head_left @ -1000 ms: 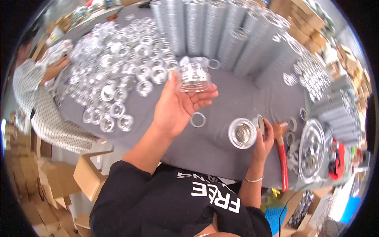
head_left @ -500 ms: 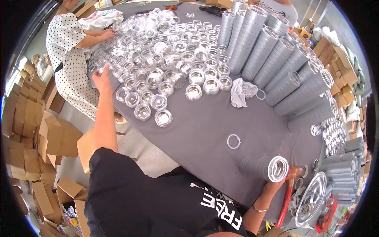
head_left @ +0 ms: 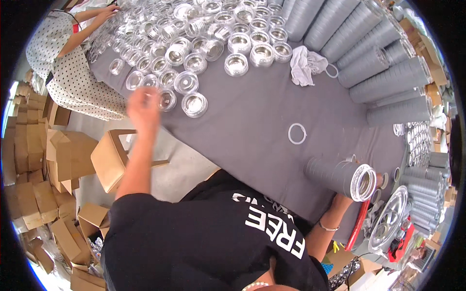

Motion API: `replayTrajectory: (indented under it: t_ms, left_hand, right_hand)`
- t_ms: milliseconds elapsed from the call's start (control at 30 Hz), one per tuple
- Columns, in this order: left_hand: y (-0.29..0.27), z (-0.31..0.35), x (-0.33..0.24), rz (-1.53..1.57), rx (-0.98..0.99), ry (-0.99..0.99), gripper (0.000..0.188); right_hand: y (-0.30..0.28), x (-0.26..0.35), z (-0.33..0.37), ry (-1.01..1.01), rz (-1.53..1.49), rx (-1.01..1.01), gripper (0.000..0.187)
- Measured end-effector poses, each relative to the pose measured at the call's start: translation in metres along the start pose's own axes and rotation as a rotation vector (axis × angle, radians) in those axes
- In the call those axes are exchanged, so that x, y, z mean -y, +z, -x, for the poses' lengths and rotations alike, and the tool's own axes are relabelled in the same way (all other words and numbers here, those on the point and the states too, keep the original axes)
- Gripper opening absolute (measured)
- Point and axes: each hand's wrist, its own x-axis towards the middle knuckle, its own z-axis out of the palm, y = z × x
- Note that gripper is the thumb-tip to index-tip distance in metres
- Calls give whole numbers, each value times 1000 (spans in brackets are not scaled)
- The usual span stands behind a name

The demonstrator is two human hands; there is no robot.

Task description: The person assembles small cylindrical coffee filter units by hand. They apply adhesive to the rim of a metal ring, insert a mesh filter into a plastic cup, and press the ring onto the cup. The person then uses a rubber mallet to tap the assembly to secure the components. The finished units are placed on the table.

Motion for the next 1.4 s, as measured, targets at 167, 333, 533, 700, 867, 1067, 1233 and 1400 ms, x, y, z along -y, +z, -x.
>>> replayTrajectory:
  t_ms: [167,333,533,700,867,1067,1233,1400]
  left_hand:
    - [11,55,-96,-285,193,269,64]
    - [26,64,-105,-14,349,339,73]
    - [41,74,-147,183,580,315,64]
    - [35,56,-151,156,408,347,60]
    - [4,32,-60,-21,-128,132,56]
    - [14,23,-60,439,-65,-136,45]
    - [69,-4,-101,963,108,-184,36]
    - [87,-4,-148,945,504,12,28]
  right_hand:
    - [10,12,5,-14,-28,0,40]
    - [26,56,7,71,-120,-8,46]
    - [32,67,4,4,-114,18,49]
    - [33,71,4,57,-106,27,50]
    - [31,60,4,33,-94,33,47]
    - [22,31,9,-12,127,94,52]
    - [21,26,10,-67,118,40,55]
    - [28,39,9,36,-44,29,48]
